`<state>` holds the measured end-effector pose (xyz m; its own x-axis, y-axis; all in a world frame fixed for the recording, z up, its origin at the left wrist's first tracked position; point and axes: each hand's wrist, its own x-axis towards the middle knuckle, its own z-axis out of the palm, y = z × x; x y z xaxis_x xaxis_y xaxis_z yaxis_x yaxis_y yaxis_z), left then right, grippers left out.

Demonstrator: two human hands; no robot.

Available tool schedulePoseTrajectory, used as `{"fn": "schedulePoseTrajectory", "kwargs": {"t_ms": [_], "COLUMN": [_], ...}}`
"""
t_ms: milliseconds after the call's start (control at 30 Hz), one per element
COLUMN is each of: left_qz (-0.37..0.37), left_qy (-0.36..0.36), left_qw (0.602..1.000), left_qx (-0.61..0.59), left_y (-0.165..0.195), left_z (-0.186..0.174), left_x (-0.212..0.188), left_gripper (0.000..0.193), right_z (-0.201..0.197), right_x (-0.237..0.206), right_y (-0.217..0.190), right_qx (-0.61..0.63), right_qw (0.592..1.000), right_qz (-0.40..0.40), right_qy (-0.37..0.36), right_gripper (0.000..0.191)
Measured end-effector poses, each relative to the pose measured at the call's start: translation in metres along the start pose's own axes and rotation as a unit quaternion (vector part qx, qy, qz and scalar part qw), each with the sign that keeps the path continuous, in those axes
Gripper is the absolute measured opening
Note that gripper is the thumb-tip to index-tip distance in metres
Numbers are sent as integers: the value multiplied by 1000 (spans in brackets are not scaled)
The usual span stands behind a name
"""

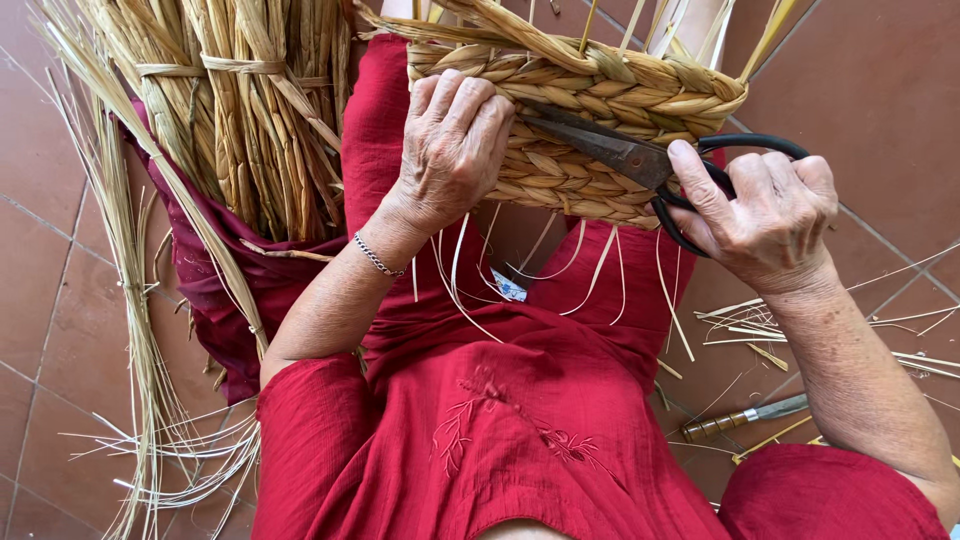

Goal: The person weaves a basket by hand using dried palm leaves, interlacing them through a metal frame. They trim excess strands with scissors and continue weaving the sides of the basket.

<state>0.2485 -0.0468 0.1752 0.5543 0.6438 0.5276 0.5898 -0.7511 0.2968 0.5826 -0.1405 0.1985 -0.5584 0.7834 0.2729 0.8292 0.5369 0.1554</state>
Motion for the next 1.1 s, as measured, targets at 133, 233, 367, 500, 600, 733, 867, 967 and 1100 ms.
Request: {"fn": "schedulePoseTrajectory", "kwargs": {"t_ms": [133, 233, 367, 500, 600, 733, 867, 967, 1100], "left_qz": [-10, -17, -41, -81, -108, -133, -62, -41, -53], "left_qy": [14, 16, 9, 25, 16, -31, -29, -44, -48], "left_qw": [1000, 1000, 998, 991, 982, 959, 986, 992, 993], "left_qx": [-18, -19, -49, -102, -155, -249, -152, -113, -99], "left_y": [4, 4, 1, -9, -14, -1, 21, 27, 32], "left_z": [4, 6, 10, 20, 11, -1, 1, 4, 7], "left_x": [-1, -1, -4, -6, -18, -32, -29, -20, -13], "left_gripper": [14, 14, 14, 15, 17, 18, 32, 33, 21], "right_z": [8, 16, 25, 30, 28, 15, 15, 18, 18], "right_x": [-2, -3, -2, -7, -19, -45, -63, -69, -70], "right_y": [0, 0, 2, 8, 15, 15, 7, 3, -2], "right_qx": [-16, -30, -26, -5, 27, 63, 57, 41, 21], "right_qw": [1000, 999, 998, 998, 999, 998, 998, 999, 999], "right_qz": [-12, -22, -51, -65, -39, 24, 39, 30, 32], "right_qy": [0, 5, 12, 2, 8, 18, 1, -2, -20], "right_gripper": [57, 55, 56, 57, 52, 49, 54, 56, 57]}}
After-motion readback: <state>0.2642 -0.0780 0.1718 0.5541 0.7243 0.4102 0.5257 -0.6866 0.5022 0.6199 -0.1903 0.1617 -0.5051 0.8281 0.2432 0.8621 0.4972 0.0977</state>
